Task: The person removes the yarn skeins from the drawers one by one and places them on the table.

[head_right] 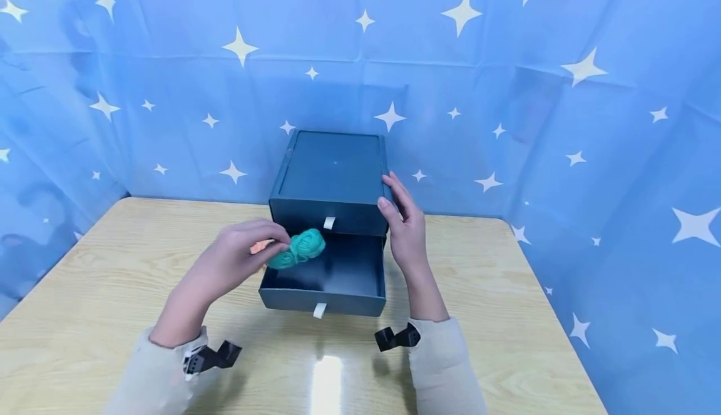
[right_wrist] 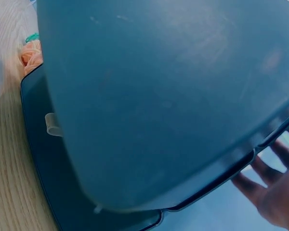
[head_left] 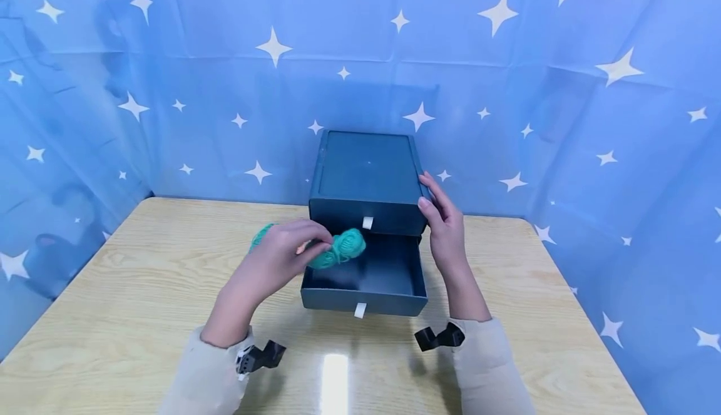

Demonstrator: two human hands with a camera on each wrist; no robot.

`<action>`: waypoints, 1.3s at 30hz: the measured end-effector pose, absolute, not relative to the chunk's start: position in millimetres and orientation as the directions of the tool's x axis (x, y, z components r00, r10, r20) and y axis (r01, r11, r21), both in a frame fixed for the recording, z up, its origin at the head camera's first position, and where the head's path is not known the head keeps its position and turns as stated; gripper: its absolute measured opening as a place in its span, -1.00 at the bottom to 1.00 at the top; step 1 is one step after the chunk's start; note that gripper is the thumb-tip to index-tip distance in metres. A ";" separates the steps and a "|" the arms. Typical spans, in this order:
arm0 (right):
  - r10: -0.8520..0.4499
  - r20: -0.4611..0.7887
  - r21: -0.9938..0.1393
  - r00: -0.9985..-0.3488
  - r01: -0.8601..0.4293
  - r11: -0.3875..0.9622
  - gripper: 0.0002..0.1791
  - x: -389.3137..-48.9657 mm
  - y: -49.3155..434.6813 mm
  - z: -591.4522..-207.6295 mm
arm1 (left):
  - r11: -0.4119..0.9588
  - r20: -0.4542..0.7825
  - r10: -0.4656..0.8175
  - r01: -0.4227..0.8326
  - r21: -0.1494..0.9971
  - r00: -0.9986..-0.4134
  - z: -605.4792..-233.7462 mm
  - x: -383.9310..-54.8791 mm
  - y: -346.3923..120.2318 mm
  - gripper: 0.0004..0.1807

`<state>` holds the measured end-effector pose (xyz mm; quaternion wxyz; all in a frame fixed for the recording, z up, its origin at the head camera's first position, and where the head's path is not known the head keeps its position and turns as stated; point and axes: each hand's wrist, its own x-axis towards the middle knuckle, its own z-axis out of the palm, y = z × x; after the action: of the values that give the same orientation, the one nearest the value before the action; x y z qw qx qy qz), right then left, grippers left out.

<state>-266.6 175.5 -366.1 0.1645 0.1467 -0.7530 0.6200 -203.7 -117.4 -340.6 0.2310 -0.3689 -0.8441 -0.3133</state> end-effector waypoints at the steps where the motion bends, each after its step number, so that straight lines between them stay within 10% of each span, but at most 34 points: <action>1: -0.013 0.429 -0.886 -0.903 -0.424 0.189 -0.51 -266.1 176.1 -366.5 | 0.533 0.637 0.453 0.762 0.368 -0.624 -341.2 -203.3 -121.8 -0.88; 14: -0.014 0.434 -0.884 -0.901 -0.428 0.189 -0.51 -265.5 176.9 -367.2 | 0.699 0.691 0.131 0.560 0.444 -0.711 -332.6 -198.0 -164.2 -0.89; 24: -0.020 0.435 -0.884 -0.900 -0.432 0.180 -0.51 -266.3 177.2 -368.8 | 0.643 0.385 -0.308 0.108 0.758 -0.870 -366.5 -231.8 -201.9 -0.75; 39: -0.031 0.437 -0.885 -0.899 -0.435 0.164 -0.51 -266.3 176.2 -368.4 | 0.612 0.200 -0.377 -0.081 0.786 -0.904 -430.5 -258.9 -236.9 -0.71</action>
<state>-266.3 176.2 -368.4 0.1612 0.1563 -0.7456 0.6274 -258.9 -236.9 -430.5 0.1759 0.1301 -0.8804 -0.4207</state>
